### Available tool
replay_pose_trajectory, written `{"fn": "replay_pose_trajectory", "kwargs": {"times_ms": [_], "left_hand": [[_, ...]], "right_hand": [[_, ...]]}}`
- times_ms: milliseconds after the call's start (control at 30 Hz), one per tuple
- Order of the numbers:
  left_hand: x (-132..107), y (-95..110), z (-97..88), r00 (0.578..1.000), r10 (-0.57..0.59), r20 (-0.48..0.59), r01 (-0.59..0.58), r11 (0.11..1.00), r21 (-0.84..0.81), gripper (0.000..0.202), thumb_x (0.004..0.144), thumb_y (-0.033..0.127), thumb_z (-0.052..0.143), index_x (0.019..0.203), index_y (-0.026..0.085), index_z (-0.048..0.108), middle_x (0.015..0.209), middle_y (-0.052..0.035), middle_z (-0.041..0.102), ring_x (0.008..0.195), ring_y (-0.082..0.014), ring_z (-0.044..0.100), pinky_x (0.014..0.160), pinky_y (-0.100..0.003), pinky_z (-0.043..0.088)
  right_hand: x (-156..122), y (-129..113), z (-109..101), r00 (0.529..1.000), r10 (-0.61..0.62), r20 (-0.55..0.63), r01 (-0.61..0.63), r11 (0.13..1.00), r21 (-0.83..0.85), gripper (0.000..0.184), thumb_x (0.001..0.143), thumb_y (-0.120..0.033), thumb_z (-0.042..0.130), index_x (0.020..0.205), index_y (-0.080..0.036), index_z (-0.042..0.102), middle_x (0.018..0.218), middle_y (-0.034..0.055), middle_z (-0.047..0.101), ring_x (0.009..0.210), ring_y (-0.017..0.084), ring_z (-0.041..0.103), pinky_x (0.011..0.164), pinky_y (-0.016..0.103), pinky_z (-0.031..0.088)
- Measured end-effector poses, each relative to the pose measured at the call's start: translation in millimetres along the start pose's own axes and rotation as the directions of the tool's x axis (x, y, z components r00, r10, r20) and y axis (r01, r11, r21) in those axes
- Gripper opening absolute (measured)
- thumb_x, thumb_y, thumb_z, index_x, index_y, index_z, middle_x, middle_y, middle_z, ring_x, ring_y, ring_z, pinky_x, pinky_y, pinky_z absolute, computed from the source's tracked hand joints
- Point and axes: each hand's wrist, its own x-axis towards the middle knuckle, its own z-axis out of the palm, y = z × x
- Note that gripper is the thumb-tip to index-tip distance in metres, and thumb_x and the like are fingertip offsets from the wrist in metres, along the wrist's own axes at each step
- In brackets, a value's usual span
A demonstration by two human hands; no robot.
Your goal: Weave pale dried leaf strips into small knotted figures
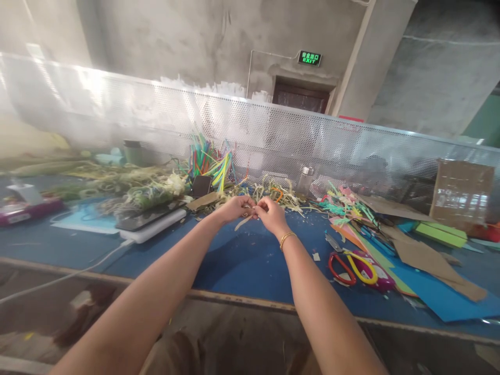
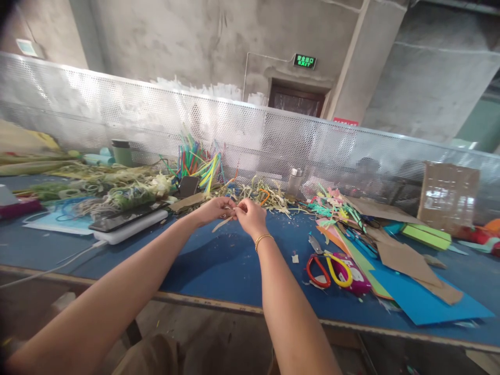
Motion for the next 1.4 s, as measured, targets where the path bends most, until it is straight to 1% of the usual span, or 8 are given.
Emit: {"fn": "replay_pose_trajectory", "kwargs": {"times_ms": [167,433,867,1000,1133,1267,1333,1400], "left_hand": [[-1.2,1.1,2.8,0.997,-0.071,0.006,0.071,0.985,-0.157,0.022,0.071,0.030,0.070,0.078,0.016,0.054,0.067,-0.0013,0.065,0.066,-0.0133,0.064,0.066,-0.027,0.050],[-2.0,4.3,3.0,0.990,-0.135,-0.052,0.128,0.985,-0.115,0.020,0.067,0.026,0.068,0.074,0.018,0.051,0.065,0.0018,0.058,0.064,-0.0132,0.061,0.058,-0.025,0.048],[4.7,1.4,-20.3,0.905,-0.164,-0.393,0.133,0.986,-0.105,0.010,0.075,0.017,0.059,0.070,0.016,0.051,0.069,-0.0040,0.065,0.066,-0.0120,0.061,0.059,-0.022,0.044],[9.2,-5.7,-22.1,0.866,-0.089,-0.492,0.108,0.994,0.010,0.010,0.074,0.020,0.061,0.069,0.016,0.053,0.065,-0.0028,0.063,0.058,-0.0109,0.056,0.057,-0.023,0.042],[7.4,-5.5,-22.2,0.788,0.122,-0.604,0.044,0.966,0.253,0.020,0.071,0.036,0.067,0.072,0.018,0.059,0.063,0.0004,0.060,0.060,-0.0124,0.054,0.055,-0.024,0.040],[-0.2,8.5,-8.2,0.802,0.355,-0.481,-0.161,0.903,0.398,0.026,0.076,0.040,0.064,0.062,0.018,0.060,0.058,0.0003,0.056,0.060,-0.0125,0.053,0.056,-0.024,0.039],[-3.1,14.5,1.9,0.857,0.403,-0.321,-0.270,0.882,0.387,0.022,0.076,0.037,0.064,0.066,0.017,0.066,0.063,-0.0012,0.060,0.060,-0.0124,0.054,0.058,-0.025,0.042],[-3.8,16.3,9.2,0.916,0.360,-0.177,-0.289,0.898,0.331,0.019,0.078,0.035,0.062,0.077,0.018,0.071,0.068,-0.0023,0.065,0.059,-0.0131,0.057,0.059,-0.026,0.045]], "right_hand": [[1.1,0.7,-2.8,1.000,-0.017,0.000,0.017,1.000,0.007,0.008,0.078,-0.029,0.055,0.078,-0.021,0.058,0.074,-0.0018,0.065,0.072,0.014,0.058,0.073,0.026,0.041],[2.0,4.3,1.0,0.993,0.073,0.094,-0.091,0.974,0.209,0.013,0.072,-0.032,0.057,0.075,-0.020,0.057,0.067,-0.0024,0.061,0.061,0.012,0.054,0.060,0.024,0.041],[6.5,10.0,3.8,0.968,0.190,0.161,-0.247,0.826,0.506,0.013,0.066,-0.027,0.054,0.075,-0.018,0.056,0.061,-0.0046,0.054,0.056,0.010,0.048,0.053,0.020,0.039],[7.3,10.0,3.9,0.971,0.200,0.130,-0.239,0.809,0.536,0.014,0.065,-0.028,0.056,0.075,-0.018,0.056,0.062,-0.0040,0.056,0.058,0.011,0.051,0.055,0.021,0.041],[8.7,11.9,3.1,0.978,0.205,0.040,-0.193,0.814,0.548,0.017,0.066,-0.031,0.059,0.077,-0.018,0.057,0.067,-0.0024,0.058,0.062,0.011,0.054,0.061,0.023,0.045],[10.4,17.2,5.3,0.977,0.208,-0.051,-0.157,0.857,0.490,0.017,0.069,-0.033,0.059,0.079,-0.019,0.057,0.072,-0.0010,0.061,0.066,0.013,0.057,0.065,0.025,0.047],[11.1,19.5,6.6,0.978,0.196,-0.067,-0.144,0.876,0.460,0.017,0.071,-0.034,0.058,0.080,-0.019,0.057,0.074,-0.0005,0.062,0.067,0.013,0.058,0.065,0.025,0.048],[11.4,19.9,6.9,0.979,0.188,-0.084,-0.131,0.884,0.449,0.018,0.072,-0.034,0.058,0.081,-0.019,0.057,0.074,0.0000,0.062,0.069,0.014,0.058,0.066,0.026,0.048]]}}
